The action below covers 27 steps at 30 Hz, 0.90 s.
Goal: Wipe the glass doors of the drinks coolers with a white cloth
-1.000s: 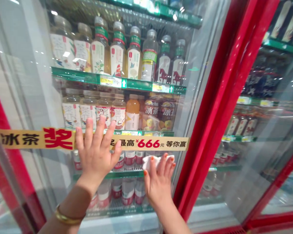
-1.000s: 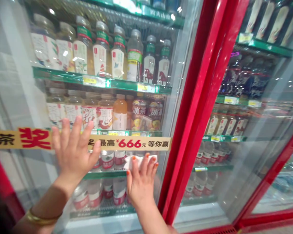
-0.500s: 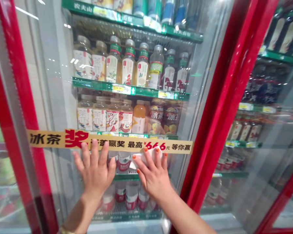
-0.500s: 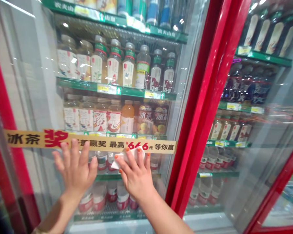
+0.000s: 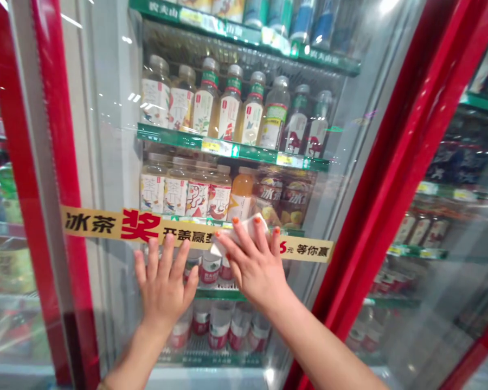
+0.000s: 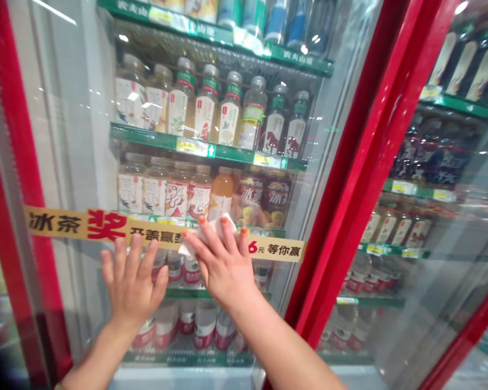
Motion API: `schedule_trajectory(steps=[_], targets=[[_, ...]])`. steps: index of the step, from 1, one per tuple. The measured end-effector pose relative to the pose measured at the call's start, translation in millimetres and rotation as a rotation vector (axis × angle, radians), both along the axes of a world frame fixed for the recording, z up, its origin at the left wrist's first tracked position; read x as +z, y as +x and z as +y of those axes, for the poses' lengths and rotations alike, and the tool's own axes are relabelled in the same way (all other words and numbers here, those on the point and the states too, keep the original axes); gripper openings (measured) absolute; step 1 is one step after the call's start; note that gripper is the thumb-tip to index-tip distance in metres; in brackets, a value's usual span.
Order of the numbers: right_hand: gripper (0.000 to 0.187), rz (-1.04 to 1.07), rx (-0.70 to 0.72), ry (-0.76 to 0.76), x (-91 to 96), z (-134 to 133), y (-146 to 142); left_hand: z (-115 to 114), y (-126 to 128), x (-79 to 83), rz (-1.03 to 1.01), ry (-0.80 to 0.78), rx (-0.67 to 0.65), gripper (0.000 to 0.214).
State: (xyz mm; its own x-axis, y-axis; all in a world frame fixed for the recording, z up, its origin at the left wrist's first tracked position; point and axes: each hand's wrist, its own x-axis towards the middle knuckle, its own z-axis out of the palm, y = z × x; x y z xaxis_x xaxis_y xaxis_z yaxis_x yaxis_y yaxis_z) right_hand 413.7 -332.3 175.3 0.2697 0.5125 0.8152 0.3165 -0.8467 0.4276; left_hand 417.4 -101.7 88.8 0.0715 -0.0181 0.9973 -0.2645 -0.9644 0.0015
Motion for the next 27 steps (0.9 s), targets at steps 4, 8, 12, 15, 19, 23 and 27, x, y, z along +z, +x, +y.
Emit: schedule_trajectory(steps=[4, 8, 12, 15, 19, 23, 27], targets=[[0.076, -0.095, -0.097, 0.281, 50.2, -22.6, 7.6, 0.3, -0.3, -0.2, -0.008, -0.002, -0.004, 0.087], [0.082, -0.053, -0.09, 0.332, 2.1, -33.1, 1.6, -2.1, 0.9, -0.9, -0.008, -0.02, -0.004, 0.086], [0.081, 0.028, 0.005, 0.007, -13.3, -4.9, -4.6, -1.3, 0.2, -1.3, -0.007, -0.025, -0.009, 0.086], [0.077, -0.012, -0.065, 0.076, 34.0, -5.3, 1.6, -0.4, -0.7, -1.6, 0.005, -0.023, -0.016, 0.087], [0.083, -0.097, -0.144, 0.327, 31.7, -27.3, 6.7, -2.3, -0.3, -3.1, -0.007, -0.025, -0.011, 0.085], [0.085, -0.002, 0.0, 0.107, -40.4, -9.1, 0.1, -3.2, 1.2, -2.5, -0.01, -0.033, -0.007, 0.084], [0.075, 0.062, 0.117, -0.122, -21.8, 25.8, -1.6, 1.0, -4.3, -7.9, 0.008, -0.054, -0.035, 0.084]])
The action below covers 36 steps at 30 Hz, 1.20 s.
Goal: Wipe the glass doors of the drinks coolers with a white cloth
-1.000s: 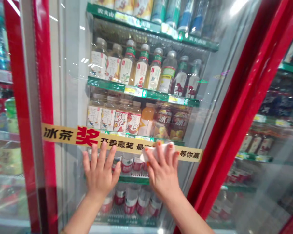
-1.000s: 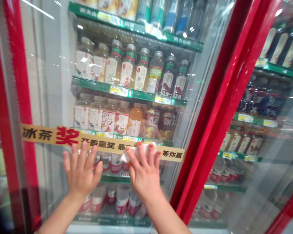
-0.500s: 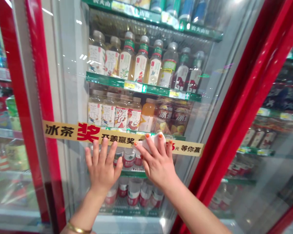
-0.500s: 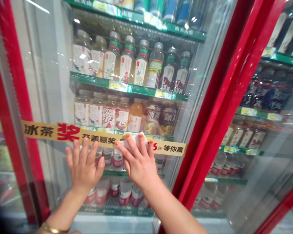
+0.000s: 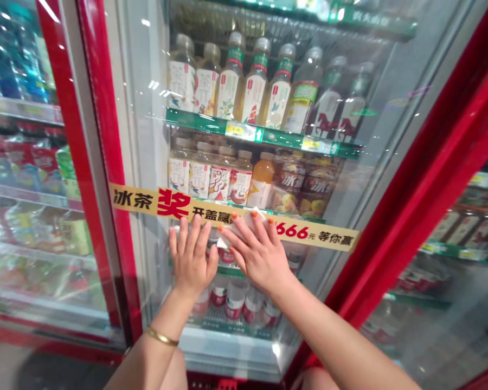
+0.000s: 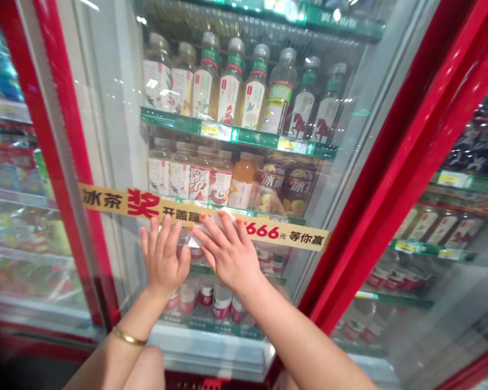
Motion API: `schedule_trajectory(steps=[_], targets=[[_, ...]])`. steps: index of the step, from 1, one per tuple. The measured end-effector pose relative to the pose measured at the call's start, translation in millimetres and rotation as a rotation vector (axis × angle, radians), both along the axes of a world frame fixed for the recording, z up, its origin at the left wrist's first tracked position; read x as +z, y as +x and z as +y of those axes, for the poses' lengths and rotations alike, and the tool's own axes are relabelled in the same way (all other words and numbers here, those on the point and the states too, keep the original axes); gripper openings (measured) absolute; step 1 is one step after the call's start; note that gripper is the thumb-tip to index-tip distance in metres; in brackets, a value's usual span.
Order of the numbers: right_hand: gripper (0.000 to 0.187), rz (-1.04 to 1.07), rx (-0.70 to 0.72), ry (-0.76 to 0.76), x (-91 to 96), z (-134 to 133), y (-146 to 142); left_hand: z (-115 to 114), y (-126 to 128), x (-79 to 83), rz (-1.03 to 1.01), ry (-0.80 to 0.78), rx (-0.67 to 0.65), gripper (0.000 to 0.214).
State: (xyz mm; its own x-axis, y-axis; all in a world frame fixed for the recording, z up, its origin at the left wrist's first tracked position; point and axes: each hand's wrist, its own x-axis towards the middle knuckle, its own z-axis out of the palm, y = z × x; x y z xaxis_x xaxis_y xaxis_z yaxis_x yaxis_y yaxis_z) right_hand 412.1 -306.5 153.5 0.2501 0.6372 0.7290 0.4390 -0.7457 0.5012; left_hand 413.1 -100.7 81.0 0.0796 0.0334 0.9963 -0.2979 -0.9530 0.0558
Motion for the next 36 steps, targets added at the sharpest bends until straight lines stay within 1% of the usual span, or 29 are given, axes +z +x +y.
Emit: schedule_trajectory(steps=[2, 3, 4, 5, 6, 7, 9, 10, 11, 12, 13, 14, 16, 17, 18, 19, 20, 22, 24, 25, 26, 27, 29, 31, 32, 33, 34, 35, 36], targets=[[0.075, 0.001, -0.03, 0.084, 30.4, -1.8, 3.0, 4.4, -5.3, -11.9, 0.056, -0.041, 0.014, 0.082], [0.077, -0.012, -0.064, 0.157, 39.7, -7.4, 3.7, 7.1, -7.7, -20.7, 0.083, -0.083, 0.031, 0.081], [0.079, -0.03, -0.099, 0.227, 42.0, -14.4, 3.7, 9.7, -9.4, -31.1, 0.103, -0.135, 0.051, 0.081], [0.081, -0.045, -0.125, 0.272, 37.0, -21.0, 2.9, 12.0, -10.0, -42.3, 0.119, -0.185, 0.068, 0.082], [0.083, -0.051, -0.133, 0.281, 25.9, -25.8, 1.9, 13.7, -9.6, -53.4, 0.129, -0.224, 0.081, 0.082], [0.084, -0.046, -0.122, 0.248, 10.9, -27.3, 0.8, 14.9, -8.2, -63.6, 0.134, -0.25, 0.089, 0.083], [0.082, -0.011, -0.048, 0.081, -17.5, -17.7, -1.0, 15.8, -3.9, -78.7, 0.132, -0.273, 0.1, 0.084], [0.08, 0.012, 0.001, -0.018, -24.8, -6.6, -1.6, 16.1, -2.0, -83.1, 0.126, -0.278, 0.107, 0.083], [0.077, 0.035, 0.047, -0.1, -24.8, 7.3, -1.9, 16.4, -0.6, -85.5, 0.119, -0.279, 0.114, 0.082], [0.075, 0.055, 0.083, -0.147, -17.2, 22.2, -1.7, 17.0, 0.2, -86.5, 0.115, -0.276, 0.117, 0.082], [0.073, 0.069, 0.105, -0.157, -3.4, 36.0, -0.6, 17.8, 0.3, -86.6, 0.116, -0.268, 0.116, 0.082], [0.072, 0.079, 0.105, -0.129, 14.0, 46.8, 1.2, 18.7, -0.1, -86.1, 0.119, -0.258, 0.113, 0.082], [0.071, 0.053, 0.064, 0.009, 45.9, 54.9, 4.9, 20.4, -1.6, -85.3, 0.13, -0.237, 0.106, 0.082], [0.071, 0.028, 0.032, 0.088, 54.4, 52.5, 5.6, 20.9, -2.4, -85.3, 0.135, -0.231, 0.109, 0.083], [0.072, -0.003, 0.003, 0.153, 55.4, 47.1, 5.1, 21.0, -3.0, -85.8, 0.139, -0.228, 0.114, 0.083], [0.074, -0.028, -0.017, 0.191, 49.0, 40.5, 3.7, 20.8, -3.2, -86.5, 0.138, -0.228, 0.12, 0.083], [0.075, -0.043, -0.023, 0.197, 36.6, 34.3, 2.0, 20.4, -3.1, -87.3, 0.136, -0.228, 0.124, 0.083], [0.077, -0.038, 0.023, 0.108, 3.9, 29.7, -0.2, 19.1, -1.8, -88.9, 0.122, -0.232, 0.128, 0.081], [0.074, 0.003, 0.098, -0.032, -20.3, 43.0, 0.6, 18.5, 0.0, -90.0, 0.104, -0.234, 0.129, 0.079], [0.072, 0.025, 0.138, -0.091, -23.8, 56.6, 1.9, 18.7, 0.8, -90.5, 0.093, -0.234, 0.129, 0.078], [0.068, 0.043, 0.178, -0.14, -20.3, 73.2, 3.8, 19.2, 1.4, -90.9, 0.08, -0.23, 0.129, 0.077], [0.064, 0.057, 0.214, -0.178, -10.3, 91.0, 6.2, 19.8, 1.7, -91.3, 0.065, -0.224, 0.128, 0.076], [0.061, 0.069, 0.277, -0.212, 23.3, 121.1, 11.7, 21.4, 1.9, -91.7, 0.043, -0.207, 0.124, 0.075], [0.062, 0.053, 0.297, -0.154, 59.6, 132.4, 15.7, 22.5, 1.8, -91.6, 0.042, -0.198, 0.127, 0.075], [0.064, 0.037, 0.281, -0.084, 72.8, 129.4, 16.6, 22.7, 1.8, -91.4, 0.05, -0.199, 0.132, 0.075], [0.067, 0.017, 0.254, 0.002, 80.2, 121.3, 16.5, 22.7, 1.9, -91.2, 0.053, -0.201, 0.137, 0.075], [0.07, -0.005, 0.222, 0.086, 81.0, 109.3, 15.7, 22.5, 2.0, -91.1, 0.053, -0.205, 0.14, 0.075], [0.073, -0.027, 0.19, 0.155, 75.3, 95.1, 14.3, 22.1, 2.2, -91.0, 0.05, -0.208, 0.14, 0.075], [0.077, -0.048, 0.167, 0.193, 63.8, 80.6, 12.5, 21.6, 2.5, -90.9, 0.046, -0.21, 0.137, 0.076]])
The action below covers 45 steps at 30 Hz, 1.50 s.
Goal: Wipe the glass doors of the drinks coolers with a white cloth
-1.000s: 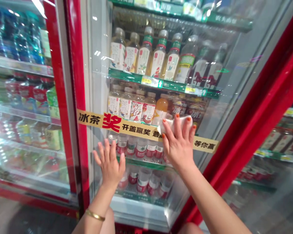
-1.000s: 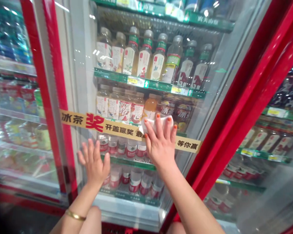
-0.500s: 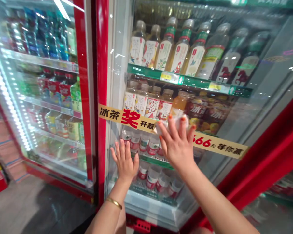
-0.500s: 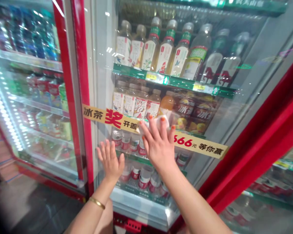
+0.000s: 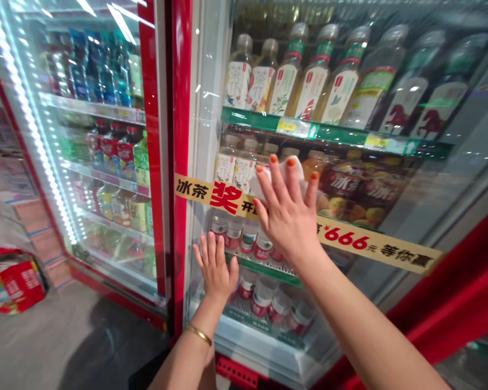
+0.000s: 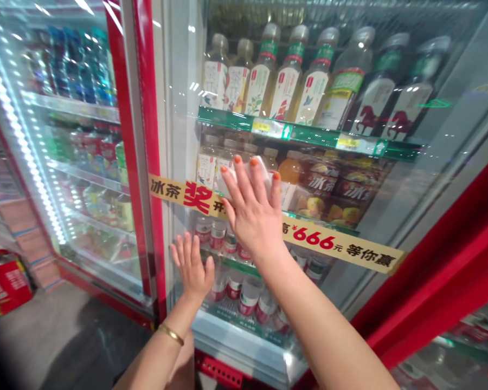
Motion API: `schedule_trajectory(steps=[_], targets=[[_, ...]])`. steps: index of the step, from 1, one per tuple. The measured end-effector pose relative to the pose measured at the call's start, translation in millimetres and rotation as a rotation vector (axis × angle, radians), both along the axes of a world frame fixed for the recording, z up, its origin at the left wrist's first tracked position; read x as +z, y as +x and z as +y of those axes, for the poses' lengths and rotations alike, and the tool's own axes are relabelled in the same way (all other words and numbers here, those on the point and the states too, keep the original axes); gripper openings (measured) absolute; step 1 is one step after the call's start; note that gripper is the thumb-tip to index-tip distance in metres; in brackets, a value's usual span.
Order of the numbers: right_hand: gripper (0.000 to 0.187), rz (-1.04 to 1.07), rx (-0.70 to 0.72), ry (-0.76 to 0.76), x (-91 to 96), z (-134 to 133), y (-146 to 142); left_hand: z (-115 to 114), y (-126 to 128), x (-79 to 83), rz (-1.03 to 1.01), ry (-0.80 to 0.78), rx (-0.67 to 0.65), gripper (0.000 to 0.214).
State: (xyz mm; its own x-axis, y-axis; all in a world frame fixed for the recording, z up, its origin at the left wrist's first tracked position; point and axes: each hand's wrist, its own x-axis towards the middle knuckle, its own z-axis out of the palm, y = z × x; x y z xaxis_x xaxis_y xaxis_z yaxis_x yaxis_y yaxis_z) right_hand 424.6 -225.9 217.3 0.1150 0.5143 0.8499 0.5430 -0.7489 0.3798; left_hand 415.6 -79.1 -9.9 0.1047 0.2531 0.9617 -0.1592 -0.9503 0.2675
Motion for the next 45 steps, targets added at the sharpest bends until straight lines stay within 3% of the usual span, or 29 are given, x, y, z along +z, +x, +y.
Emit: schedule_trajectory(steps=[4, 6, 7, 9, 11, 13, 15, 17, 20, 22, 24, 26, 28, 30, 32, 34, 36, 38, 40, 42, 45], targets=[[0.084, -0.053, 0.004, -0.128, -67.5, -30.8, -5.9, -1.5, 0.6, 0.3, -0.011, -0.006, -0.016, 0.076], [0.074, -0.052, 0.036, -0.252, -84.6, -20.1, -6.0, -1.6, 0.2, 0.7, -0.015, -0.011, -0.013, 0.074], [0.069, -0.042, 0.052, -0.298, -83.5, -10.1, -5.3, -1.5, -0.2, 1.0, -0.018, -0.01, -0.01, 0.073], [0.064, -0.009, 0.076, -0.325, -61.7, 9.6, -3.3, -0.8, -1.3, 1.8, -0.019, -0.001, -0.006, 0.072], [0.064, 0.006, 0.065, -0.245, -23.8, 16.4, -1.2, -0.1, -2.5, 2.7, -0.009, 0.011, -0.004, 0.073], [0.067, -0.015, -0.003, -0.094, 10.3, 1.9, 0.2, 0.2, -3.3, 3.3, -0.002, 0.019, -0.002, 0.074], [0.07, -0.045, -0.106, 0.049, 21.8, -30.3, 0.3, -0.1, -3.3, 3.4, -0.011, 0.018, -0.004, 0.074], [0.075, -0.045, -0.188, 0.13, 2.5, -67.5, -2.1, -0.8, -2.5, 3.0, -0.022, 0.014, -0.009, 0.075], [0.081, -0.014, -0.208, 0.138, -67.4, -102.1, -10.0, -1.2, -0.1, 2.1, -0.021, 0.004, -0.013, 0.075], [0.084, 0.018, -0.18, 0.068, -113.6, -98.9, -15.9, -0.7, 1.2, 1.6, -0.02, 0.002, -0.012, 0.075], [0.081, 0.028, -0.138, -0.043, -136.0, -76.3, -19.7, -0.2, 0.3, 2.0, -0.023, 0.004, -0.013, 0.075], [0.075, 0.002, -0.087, -0.144, -124.9, -48.3, -18.4, -1.0, -5.2, 4.8, -0.024, -0.004, -0.026, 0.074], [0.074, -0.048, -0.074, -0.158, -87.9, -33.5, -11.4, -4.1, -15.5, 11.7, -0.011, -0.032, -0.05, 0.073], [0.076, -0.084, -0.146, -0.052, -48.2, -43.0, -2.4, -9.9, -28.5, 23.6, 0.005, -0.04, -0.08, 0.073], [0.079, -0.084, -0.279, 0.131, -30.7, -70.6, 2.8, -18.3, -39.8, 40.5, -0.015, 0.006, -0.122, 0.075], [0.081, -0.074, -0.383, 0.294, -46.1, -100.0, 1.2, -29.0, -45.0, 61.1, -0.073, 0.082, -0.177, 0.081], [0.082, -0.07, -0.411, 0.363, -85.8, -117.2, -6.1, -41.0, -41.6, 82.6, -0.126, 0.149, -0.227, 0.085], [0.086, -0.043, -0.372, 0.305, -127.2, -118.2, -14.2, -52.7, -30.7, 100.4, -0.147, 0.207, -0.257, 0.084], [0.085, -0.064, -0.3, 0.214, -145.5, -109.7, -17.7, -63.2, -16.8, 110.8, -0.124, 0.258, -0.247, 0.082], [0.079, -0.078, -0.274, 0.154, -129.1, -105.4, -14.2, -70.6, -4.4, 113.6, -0.091, 0.299, -0.191, 0.08], [0.076, -0.079, -0.338, 0.266, -73.3, -129.4, -2.0, -74.3, 6.1, 109.5, -0.062, 0.314, -0.124, 0.081]])
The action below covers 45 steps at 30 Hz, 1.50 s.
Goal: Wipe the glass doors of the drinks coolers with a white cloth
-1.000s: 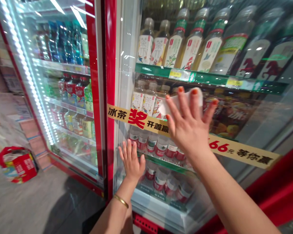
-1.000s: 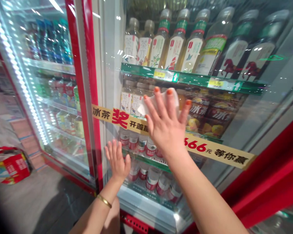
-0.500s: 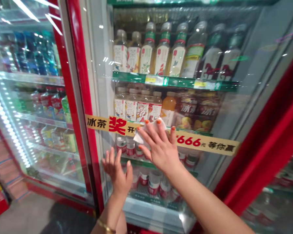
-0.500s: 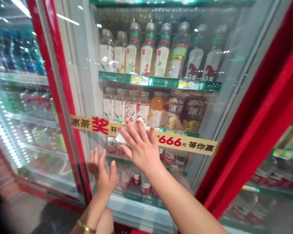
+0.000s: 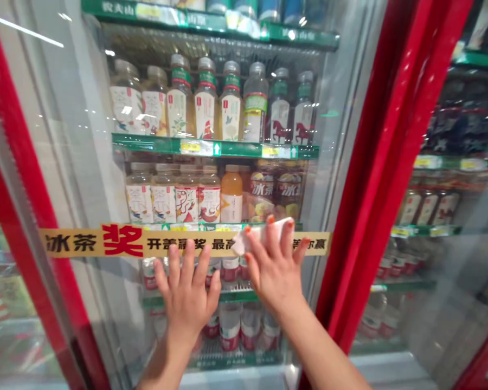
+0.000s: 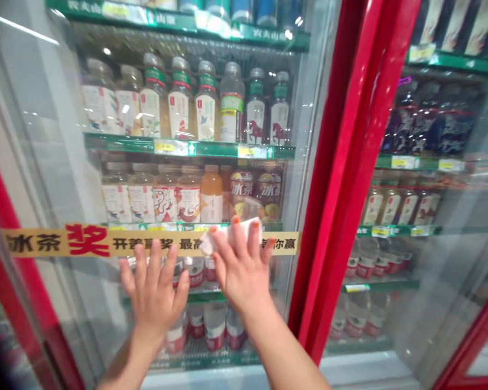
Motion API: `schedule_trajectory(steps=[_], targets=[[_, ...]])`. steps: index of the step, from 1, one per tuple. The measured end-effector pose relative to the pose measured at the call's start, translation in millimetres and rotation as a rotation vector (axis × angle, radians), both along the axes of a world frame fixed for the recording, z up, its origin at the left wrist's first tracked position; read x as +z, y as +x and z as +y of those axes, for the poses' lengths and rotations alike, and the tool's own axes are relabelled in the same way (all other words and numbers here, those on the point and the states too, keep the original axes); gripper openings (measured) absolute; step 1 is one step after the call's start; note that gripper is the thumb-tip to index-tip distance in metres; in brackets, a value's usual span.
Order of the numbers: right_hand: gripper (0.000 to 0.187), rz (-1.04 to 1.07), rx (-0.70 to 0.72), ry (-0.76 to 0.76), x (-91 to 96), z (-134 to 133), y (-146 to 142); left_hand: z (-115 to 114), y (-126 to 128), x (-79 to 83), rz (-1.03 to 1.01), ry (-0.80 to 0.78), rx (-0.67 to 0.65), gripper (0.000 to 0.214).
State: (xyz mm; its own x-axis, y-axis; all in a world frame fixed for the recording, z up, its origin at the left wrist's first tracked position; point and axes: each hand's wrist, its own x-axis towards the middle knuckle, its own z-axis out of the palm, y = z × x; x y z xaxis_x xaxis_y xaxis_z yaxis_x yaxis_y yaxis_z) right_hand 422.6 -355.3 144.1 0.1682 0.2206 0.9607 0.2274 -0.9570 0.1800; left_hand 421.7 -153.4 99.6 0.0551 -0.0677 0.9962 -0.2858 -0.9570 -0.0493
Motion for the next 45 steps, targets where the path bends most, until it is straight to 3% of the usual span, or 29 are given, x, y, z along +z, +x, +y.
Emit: schedule_trajectory(steps=[2, 3, 4, 6, 8, 9, 11, 14, 16, 17, 19, 22, 24, 25, 27, 30, 32, 34, 36, 38, 41, 43, 45], targets=[[0.078, -0.018, -0.046, 0.16, 13.9, -26.6, 5.4, 0.9, 2.5, -3.7, -0.014, -0.005, 0.004, 0.082], [0.079, -0.007, -0.065, 0.228, 6.0, -36.6, 5.3, 1.5, 3.0, -5.1, -0.024, -0.007, 0.004, 0.082], [0.081, 0.017, -0.079, 0.27, -11.6, -42.0, 2.8, 2.1, 3.3, -6.3, -0.033, -0.008, 0.003, 0.082], [0.087, 0.095, -0.086, 0.282, -65.6, -37.1, -8.5, 3.0, 3.4, -7.9, -0.028, -0.008, -0.007, 0.083], [0.095, 0.152, -0.05, 0.193, -117.6, -16.4, -22.1, 3.9, 2.7, -8.6, -0.003, -0.015, -0.027, 0.083], [0.096, 0.184, -0.018, 0.129, -132.8, -3.9, -27.1, 4.5, 2.2, -8.7, 0.013, -0.015, -0.033, 0.084], [0.098, 0.207, 0.022, 0.07, -131.6, 15.0, -29.2, 5.9, 0.8, -8.6, 0.026, -0.006, -0.031, 0.084], [0.103, 0.158, 0.033, 0.187, -80.4, 8.2, -15.3, 7.3, -0.4, -8.3, 0.012, 0.02, -0.021, 0.084], [0.101, 0.1, -0.005, 0.321, -59.9, -12.7, -6.4, 7.1, -0.5, -8.6, 0.008, 0.02, -0.019, 0.084], [0.099, 0.09, -0.031, 0.374, -62.9, -21.7, -5.6, 6.8, -0.4, -9.0, 0.014, 0.018, -0.015, 0.085], [0.096, 0.103, -0.078, 0.419, -94.5, -28.3, -12.0, 6.2, -0.3, -9.7, 0.015, 0.024, -0.002, 0.087], [0.098, 0.192, -0.097, 0.329, -160.4, -6.7, -28.8, 6.5, -0.8, -9.9, 0.004, 0.044, -0.001, 0.09], [0.107, 0.211, -0.06, 0.216, -174.2, 13.8, -33.0, 7.6, -1.8, -9.5, 0.004, 0.035, -0.014, 0.09], [0.111, 0.206, -0.033, 0.167, -167.5, 19.8, -31.3, 8.1, -2.5, -9.0, 0.01, 0.027, -0.02, 0.09], [0.112, 0.166, 0.018, 0.125, -136.2, 16.8, -21.6, 8.5, -3.7, -7.9, 0.032, 0.023, -0.022, 0.09], [0.092, 0.119, 0.017, 0.23, -97.9, -13.1, -7.1, 6.4, -5.0, -6.0, 0.039, 0.032, -0.021, 0.086], [0.086, 0.119, -0.028, 0.306, -105.0, -27.2, -8.4, 4.2, -5.3, -4.9, 0.028, 0.035, -0.021, 0.084], [0.088, 0.157, -0.067, 0.339, -132.9, -25.1, -17.6, 2.5, -5.3, -4.2, 0.022, 0.045, -0.018, 0.085], [0.088, 0.195, -0.065, 0.289, -159.4, -9.9, -27.2, 2.3, -5.0, -4.4, 0.016, 0.053, -0.015, 0.085], [0.086, 0.192, -0.02, 0.168, -163.6, 7.6, -30.0, 3.4, -4.3, -5.5, 0.01, 0.05, -0.01, 0.086], [0.083, 0.122, 0.044, 0.061, -124.1, 13.7, -19.0, 5.8, -2.7, -8.3, 0.011, 0.039, -0.011, 0.088], [0.083, 0.077, 0.043, 0.103, -92.1, 2.0, -9.5, 6.6, -1.8, -9.9, 0.015, 0.022, -0.02, 0.09], [0.084, 0.051, 0.006, 0.177, -77.1, -12.0, -5.8, 6.2, -1.2, -10.4, 0.017, 0.01, -0.021, 0.089]])
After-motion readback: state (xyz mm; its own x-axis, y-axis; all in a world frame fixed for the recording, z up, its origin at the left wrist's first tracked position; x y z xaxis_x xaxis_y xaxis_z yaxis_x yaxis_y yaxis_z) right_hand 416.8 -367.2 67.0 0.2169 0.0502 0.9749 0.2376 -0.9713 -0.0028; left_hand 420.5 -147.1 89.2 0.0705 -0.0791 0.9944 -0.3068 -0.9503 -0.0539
